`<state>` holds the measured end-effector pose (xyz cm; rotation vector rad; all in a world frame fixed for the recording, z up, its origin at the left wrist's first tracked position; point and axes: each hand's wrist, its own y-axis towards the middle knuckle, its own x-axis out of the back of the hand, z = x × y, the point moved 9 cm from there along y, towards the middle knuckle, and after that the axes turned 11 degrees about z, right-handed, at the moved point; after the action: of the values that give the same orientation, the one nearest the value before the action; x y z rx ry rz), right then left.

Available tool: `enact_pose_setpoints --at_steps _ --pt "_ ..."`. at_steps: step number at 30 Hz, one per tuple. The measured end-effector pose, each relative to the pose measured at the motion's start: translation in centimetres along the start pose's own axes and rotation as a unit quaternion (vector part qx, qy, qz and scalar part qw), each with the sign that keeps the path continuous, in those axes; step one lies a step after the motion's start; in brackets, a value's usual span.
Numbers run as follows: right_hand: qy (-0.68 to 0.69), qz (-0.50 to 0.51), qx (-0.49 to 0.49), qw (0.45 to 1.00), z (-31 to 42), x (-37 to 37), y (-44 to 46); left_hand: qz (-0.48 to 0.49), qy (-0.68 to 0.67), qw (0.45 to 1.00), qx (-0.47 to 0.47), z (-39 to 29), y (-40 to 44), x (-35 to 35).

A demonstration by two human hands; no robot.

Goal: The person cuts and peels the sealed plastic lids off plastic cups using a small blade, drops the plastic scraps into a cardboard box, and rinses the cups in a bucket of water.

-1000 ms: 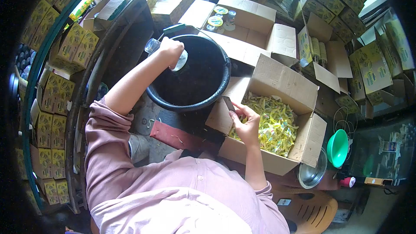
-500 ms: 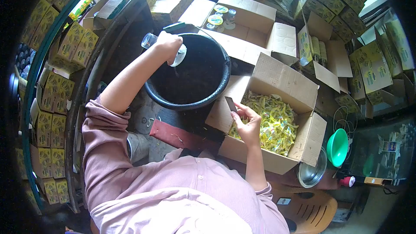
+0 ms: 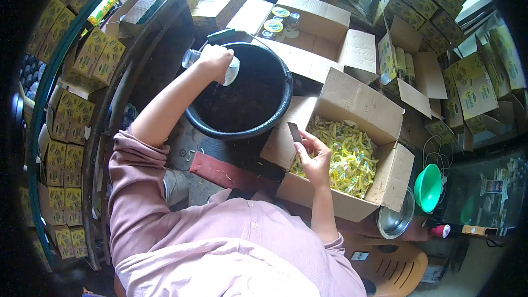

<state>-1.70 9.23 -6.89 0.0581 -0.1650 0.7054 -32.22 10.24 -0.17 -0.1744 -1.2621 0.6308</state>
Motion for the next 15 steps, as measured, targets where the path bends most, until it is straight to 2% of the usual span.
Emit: enact_pose_setpoints --at_steps 6,10,11,12,13,14,15 --pt "0.011 -0.017 0.018 1.000 0.0 0.3 -0.2 -0.088 -0.006 0.996 0.031 -1.9 0.2 -4.3" --pt "0.002 -0.012 0.000 1.000 0.7 0.4 -0.3 -0.261 -0.020 0.964 0.039 -1.2 -1.3 -3.2" --pt "-0.005 -0.021 0.008 1.000 0.9 0.5 -0.3 -0.111 -0.043 0.991 0.058 -0.8 -0.3 -5.9" --pt "-0.006 -0.021 0.016 1.000 1.2 0.4 -0.2 0.041 -0.067 0.994 0.076 -0.4 -0.3 -8.1" --pt "-0.007 -0.022 0.026 0.999 1.7 0.3 0.0 0.187 -0.050 0.981 0.020 -0.9 -0.9 -9.5" --pt "-0.010 -0.021 0.033 0.999 2.1 0.2 0.0 0.330 -0.034 0.943 -0.037 -1.6 -2.2 -11.3" --pt "-0.007 -0.022 0.032 0.999 2.3 0.1 0.2 0.222 -0.020 0.974 0.024 -0.4 -0.9 -10.1"
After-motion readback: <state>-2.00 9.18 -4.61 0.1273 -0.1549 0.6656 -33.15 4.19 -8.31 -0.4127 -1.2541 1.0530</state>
